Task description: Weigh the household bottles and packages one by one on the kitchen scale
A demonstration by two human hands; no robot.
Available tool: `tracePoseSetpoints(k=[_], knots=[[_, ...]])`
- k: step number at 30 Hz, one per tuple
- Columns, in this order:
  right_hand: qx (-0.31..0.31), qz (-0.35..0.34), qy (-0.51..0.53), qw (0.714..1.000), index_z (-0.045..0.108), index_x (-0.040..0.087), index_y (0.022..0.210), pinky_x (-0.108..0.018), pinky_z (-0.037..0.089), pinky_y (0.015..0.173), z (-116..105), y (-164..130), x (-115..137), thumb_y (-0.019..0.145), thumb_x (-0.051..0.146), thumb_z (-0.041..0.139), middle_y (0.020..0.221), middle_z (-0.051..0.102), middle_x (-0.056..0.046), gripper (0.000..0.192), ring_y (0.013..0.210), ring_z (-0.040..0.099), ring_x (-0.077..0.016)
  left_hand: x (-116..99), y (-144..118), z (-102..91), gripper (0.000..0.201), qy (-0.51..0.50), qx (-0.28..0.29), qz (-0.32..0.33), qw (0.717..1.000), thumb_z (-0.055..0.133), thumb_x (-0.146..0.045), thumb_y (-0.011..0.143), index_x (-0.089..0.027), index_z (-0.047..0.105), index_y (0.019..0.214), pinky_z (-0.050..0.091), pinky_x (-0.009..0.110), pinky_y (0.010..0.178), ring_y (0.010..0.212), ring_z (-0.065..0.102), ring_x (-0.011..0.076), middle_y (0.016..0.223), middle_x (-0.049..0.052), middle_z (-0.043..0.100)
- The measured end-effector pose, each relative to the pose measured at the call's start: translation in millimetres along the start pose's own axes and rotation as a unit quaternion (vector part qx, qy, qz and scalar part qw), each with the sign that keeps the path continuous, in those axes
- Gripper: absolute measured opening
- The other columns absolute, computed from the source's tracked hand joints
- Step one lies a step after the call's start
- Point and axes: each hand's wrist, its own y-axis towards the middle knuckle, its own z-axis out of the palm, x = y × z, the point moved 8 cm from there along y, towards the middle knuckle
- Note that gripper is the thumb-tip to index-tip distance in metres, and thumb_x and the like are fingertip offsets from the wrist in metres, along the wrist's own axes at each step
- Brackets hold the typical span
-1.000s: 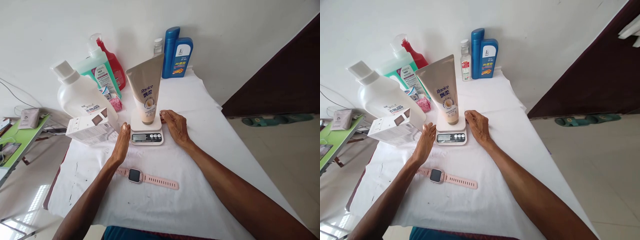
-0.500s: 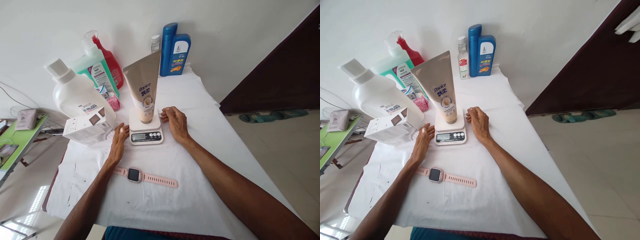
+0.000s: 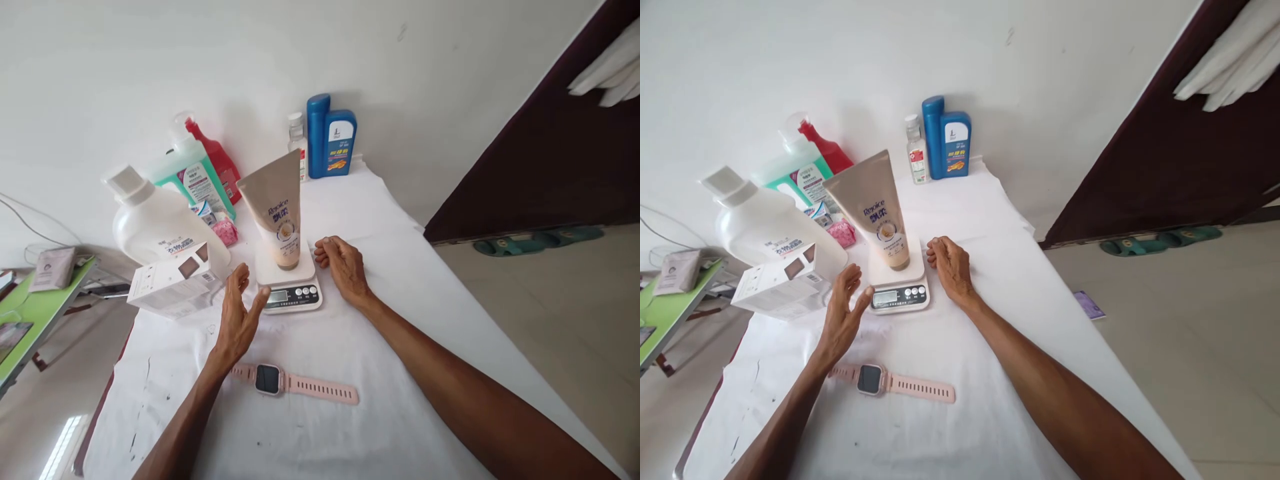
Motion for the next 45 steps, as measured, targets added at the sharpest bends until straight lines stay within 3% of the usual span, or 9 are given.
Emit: tracePoseSetpoints(k=[3,6,12,16,20,24,27,34,45], knots=[[0.003,0.006,-0.003,1.0,0.068,0.019,0.086,-0.03,0.054,0.064,0.3,-0.4,2.5,0.097,0.067,0.05,0.079,0.071,-0.005,0.052,0.07,0.066,-0.0177,-44.4,14.8,0.3,0.075,0.027,-0.012,0.07,0.997,0.077,-0.051,0.089,-0.027,0.046,0.152,0.042,0.054,0.123,0.15,0.048,0.0335,0.16,0.016,0.05],[0.0,0.007,-0.001,1.0,0.067,0.02,0.084,-0.03,0.053,0.063,0.4,-0.2,3.6,0.097,0.067,0.048,0.078,0.071,-0.006,0.053,0.069,0.065,-0.0177,-70.3,43.9,9.2,0.075,0.021,-0.014,0.094,0.995,0.088,-0.046,0.076,-0.028,0.056,0.141,0.047,0.057,0.116,0.142,0.055,0.0367,0.148,0.015,0.06],[0.006,0.022,0.029,0.999,0.065,0.021,0.081,-0.03,0.053,0.064,1.1,1.1,4.3,0.096,0.065,0.047,0.075,0.07,-0.004,0.049,0.068,0.065,-0.0183,-72.1,83.4,34.2,0.035,0.048,0.014,0.055,0.997,0.087,-0.046,0.074,-0.021,0.079,0.096,0.061,0.052,0.09,0.093,0.075,0.0338,0.1,0.01,0.081],[0.01,0.019,0.033,0.999,0.065,0.022,0.079,-0.031,0.053,0.064,1.3,0.7,7.6,0.097,0.06,0.045,0.076,0.069,-0.004,0.047,0.07,0.065,-0.0191,-85.9,106.1,31.7,0.036,0.055,-0.009,0.078,0.995,0.083,-0.05,0.076,-0.017,0.081,0.088,0.062,0.042,0.07,0.074,0.074,0.0282,0.086,0.009,0.081],[0.006,0.017,0.032,0.999,0.064,0.023,0.077,-0.031,0.053,0.064,1.4,0.1,6.3,0.099,0.061,0.044,0.075,0.068,-0.004,0.048,0.069,0.064,-0.0195,-100.0,172.7,32.3,0.04,0.077,-0.077,0.098,0.989,0.084,-0.049,0.075,-0.012,0.08,0.09,0.06,0.037,0.068,0.073,0.074,0.0264,0.083,0.011,0.08],[0.007,0.018,0.029,0.999,0.065,0.023,0.078,-0.031,0.052,0.062,1.9,1.2,1.9,0.1,0.062,0.044,0.075,0.069,-0.004,0.049,0.069,0.063,-0.0204,-82.0,254.7,58.3,0.044,0.04,-0.129,0.03,0.99,0.084,-0.035,0.075,-0.01,0.077,0.11,0.061,0.036,0.074,0.091,0.077,0.0293,0.106,0.015,0.08],[0.013,0.022,0.016,1.0,0.065,0.023,0.08,-0.032,0.052,0.064,2.5,2.0,-1.3,0.102,0.061,0.042,0.077,0.07,-0.005,0.049,0.07,0.064,-0.0208,-66.3,290.6,82.7,0.043,0.038,-0.153,0.005,0.988,0.08,-0.035,0.08,-0.011,0.074,0.116,0.061,0.038,0.08,0.101,0.076,0.0311,0.115,0.017,0.079],[0.018,0.025,0.009,0.999,0.061,0.025,0.076,-0.033,0.053,0.07,3.4,1.4,-2.6,0.103,0.063,0.04,0.074,0.068,-0.003,0.051,0.072,0.063,-0.0209,-53.4,320.9,103.3,0.041,0.048,-0.153,0.0,0.987,0.079,-0.027,0.081,-0.018,0.07,0.12,0.055,0.038,0.093,0.115,0.072,0.0305,0.124,0.014,0.076],[0.015,0.024,0.012,1.0,0.058,0.024,0.075,-0.031,0.052,0.066,3.2,1.9,-4.9,0.103,0.067,0.041,0.07,0.065,-0.002,0.054,0.067,0.059,-0.0189,-36.2,372.8,119.2,0.033,0.068,-0.105,-0.03,0.992,0.077,-0.022,0.085,-0.016,0.058,0.112,0.05,0.03,0.088,0.113,0.065,0.0223,0.121,0.014,0.07]])
